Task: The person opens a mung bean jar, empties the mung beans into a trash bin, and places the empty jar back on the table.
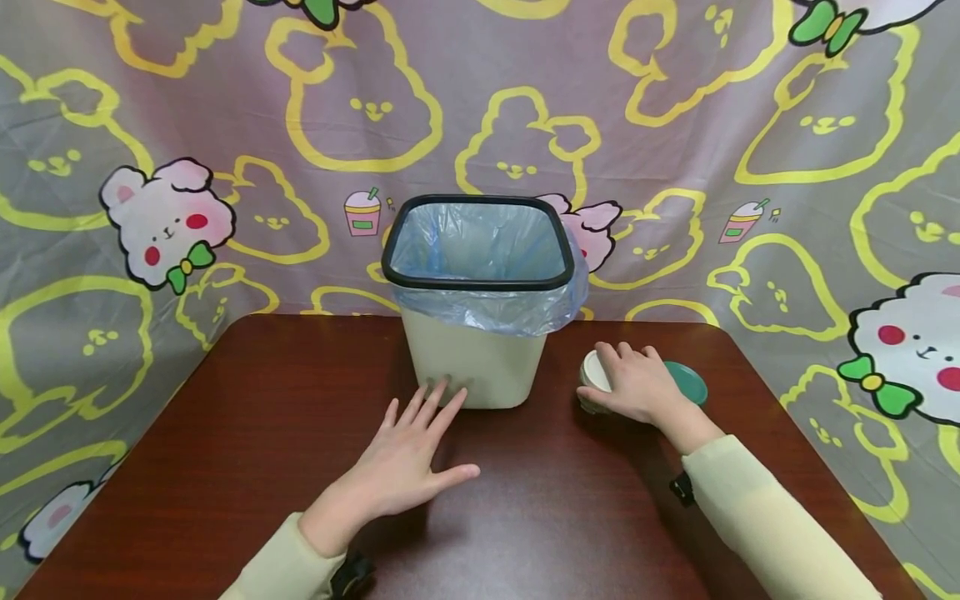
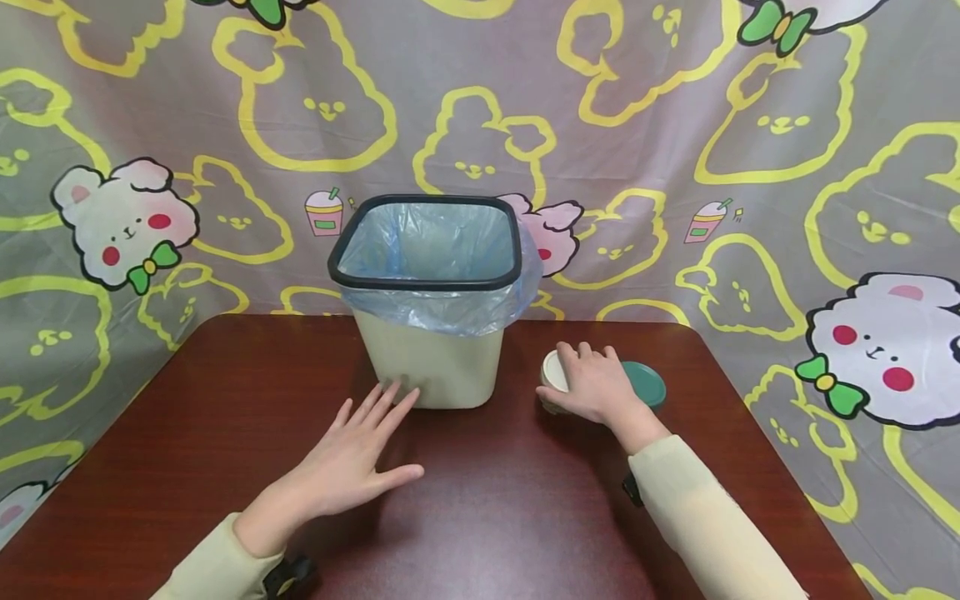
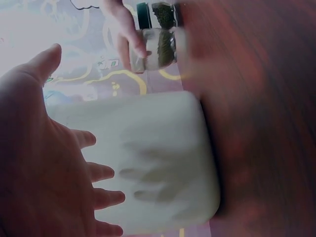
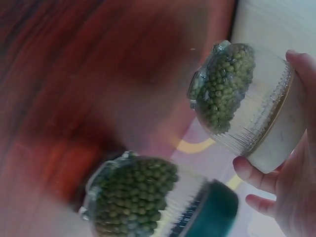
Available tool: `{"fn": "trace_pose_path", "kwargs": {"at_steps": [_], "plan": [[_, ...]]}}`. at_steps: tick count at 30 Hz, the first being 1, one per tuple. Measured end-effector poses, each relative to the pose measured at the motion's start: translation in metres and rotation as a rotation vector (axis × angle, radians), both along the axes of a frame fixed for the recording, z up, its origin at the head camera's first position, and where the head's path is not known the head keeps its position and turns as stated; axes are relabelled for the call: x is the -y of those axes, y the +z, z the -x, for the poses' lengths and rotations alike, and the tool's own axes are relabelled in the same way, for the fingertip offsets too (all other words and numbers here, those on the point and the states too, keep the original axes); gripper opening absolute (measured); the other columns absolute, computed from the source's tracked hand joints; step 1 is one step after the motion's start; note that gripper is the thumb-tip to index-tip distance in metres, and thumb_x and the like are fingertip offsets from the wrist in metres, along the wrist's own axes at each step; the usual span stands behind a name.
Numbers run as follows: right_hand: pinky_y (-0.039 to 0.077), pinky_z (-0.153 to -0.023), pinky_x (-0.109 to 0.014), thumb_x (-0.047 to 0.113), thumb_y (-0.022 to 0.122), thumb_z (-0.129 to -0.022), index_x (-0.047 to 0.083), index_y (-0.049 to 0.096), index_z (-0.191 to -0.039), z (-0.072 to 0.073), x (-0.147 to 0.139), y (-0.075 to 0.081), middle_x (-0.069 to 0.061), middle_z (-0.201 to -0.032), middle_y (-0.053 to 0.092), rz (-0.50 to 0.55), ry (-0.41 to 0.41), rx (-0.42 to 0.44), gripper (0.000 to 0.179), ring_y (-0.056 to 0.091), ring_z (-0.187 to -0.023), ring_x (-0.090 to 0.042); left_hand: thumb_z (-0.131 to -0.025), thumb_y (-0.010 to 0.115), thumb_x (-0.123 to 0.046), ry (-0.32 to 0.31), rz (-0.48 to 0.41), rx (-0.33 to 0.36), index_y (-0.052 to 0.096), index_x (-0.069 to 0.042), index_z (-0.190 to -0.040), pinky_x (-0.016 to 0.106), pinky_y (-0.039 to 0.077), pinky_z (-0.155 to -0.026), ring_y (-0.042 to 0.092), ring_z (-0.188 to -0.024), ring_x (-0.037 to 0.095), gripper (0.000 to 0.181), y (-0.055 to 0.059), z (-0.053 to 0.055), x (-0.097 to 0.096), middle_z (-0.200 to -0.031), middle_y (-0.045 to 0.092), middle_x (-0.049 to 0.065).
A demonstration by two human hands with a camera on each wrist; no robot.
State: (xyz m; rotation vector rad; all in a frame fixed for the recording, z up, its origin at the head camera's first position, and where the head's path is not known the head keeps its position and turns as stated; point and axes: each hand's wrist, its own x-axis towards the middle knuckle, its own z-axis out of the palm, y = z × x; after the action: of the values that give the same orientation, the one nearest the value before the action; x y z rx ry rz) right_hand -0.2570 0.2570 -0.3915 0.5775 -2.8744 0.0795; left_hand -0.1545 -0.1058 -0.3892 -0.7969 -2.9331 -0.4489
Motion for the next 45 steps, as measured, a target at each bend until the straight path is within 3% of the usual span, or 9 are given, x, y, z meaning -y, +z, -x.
{"fn": "trace_pose_path", "kwargs": {"at_steps": [11,18,26,39,45], "plan": [[0.038,-0.079,-0.048,0.065,0.06,-0.082,0.006,0.049,-0.129,-0.022,0.003,0.025,-0.011,-0.096,0.056,0.055,0.043,-0.047,0.076,0.054,-0.079,-0.026,-0.085,0.046,-0.075,-0.068,-0.065,0.055,0.014,-0.023,-0.157,0.063,0.019,-0.108,0.016,-0.145,0.031,0.094,-0.002,0.006,-0.021,-0.162,0.008,0.005],[0.041,-0.077,-0.046,0.061,0.063,-0.083,0.007,0.049,-0.13,-0.04,0.011,0.037,-0.01,-0.099,0.057,0.096,0.072,-0.06,0.073,0.053,-0.082,-0.025,-0.084,0.052,-0.072,-0.122,-0.126,0.014,0.02,-0.022,-0.156,0.054,0.037,-0.101,0.032,-0.139,0.028,0.093,-0.002,0.014,-0.03,-0.158,0.024,0.007],[0.045,-0.071,-0.041,0.056,0.069,-0.08,0.009,0.05,-0.131,-0.064,0.025,0.048,-0.009,-0.102,0.058,0.159,0.107,-0.08,0.072,0.054,-0.084,-0.025,-0.075,0.064,-0.072,-0.116,-0.178,0.066,0.02,-0.021,-0.156,0.049,0.041,-0.1,0.032,-0.139,0.022,0.105,0.0,0.018,-0.038,-0.157,0.028,0.002],[0.046,-0.068,-0.037,0.048,0.072,-0.081,0.014,0.049,-0.133,-0.091,0.047,0.068,-0.001,-0.11,0.058,0.295,0.235,-0.084,0.067,0.053,-0.087,-0.019,-0.069,0.07,-0.073,-0.078,-0.327,0.166,0.023,-0.029,-0.154,0.046,0.044,-0.097,0.046,-0.128,0.02,0.107,0.02,0.009,-0.05,-0.151,0.036,-0.006],[0.047,-0.068,-0.034,0.044,0.074,-0.079,0.014,0.048,-0.133,-0.102,0.061,0.073,0.003,-0.107,0.056,0.353,0.305,-0.071,0.066,0.052,-0.085,-0.014,-0.069,0.077,-0.063,-0.114,-0.399,0.198,0.033,-0.022,-0.148,0.042,0.043,-0.099,0.049,-0.126,0.015,0.099,0.027,0.008,-0.055,-0.145,0.047,-0.006]]}}
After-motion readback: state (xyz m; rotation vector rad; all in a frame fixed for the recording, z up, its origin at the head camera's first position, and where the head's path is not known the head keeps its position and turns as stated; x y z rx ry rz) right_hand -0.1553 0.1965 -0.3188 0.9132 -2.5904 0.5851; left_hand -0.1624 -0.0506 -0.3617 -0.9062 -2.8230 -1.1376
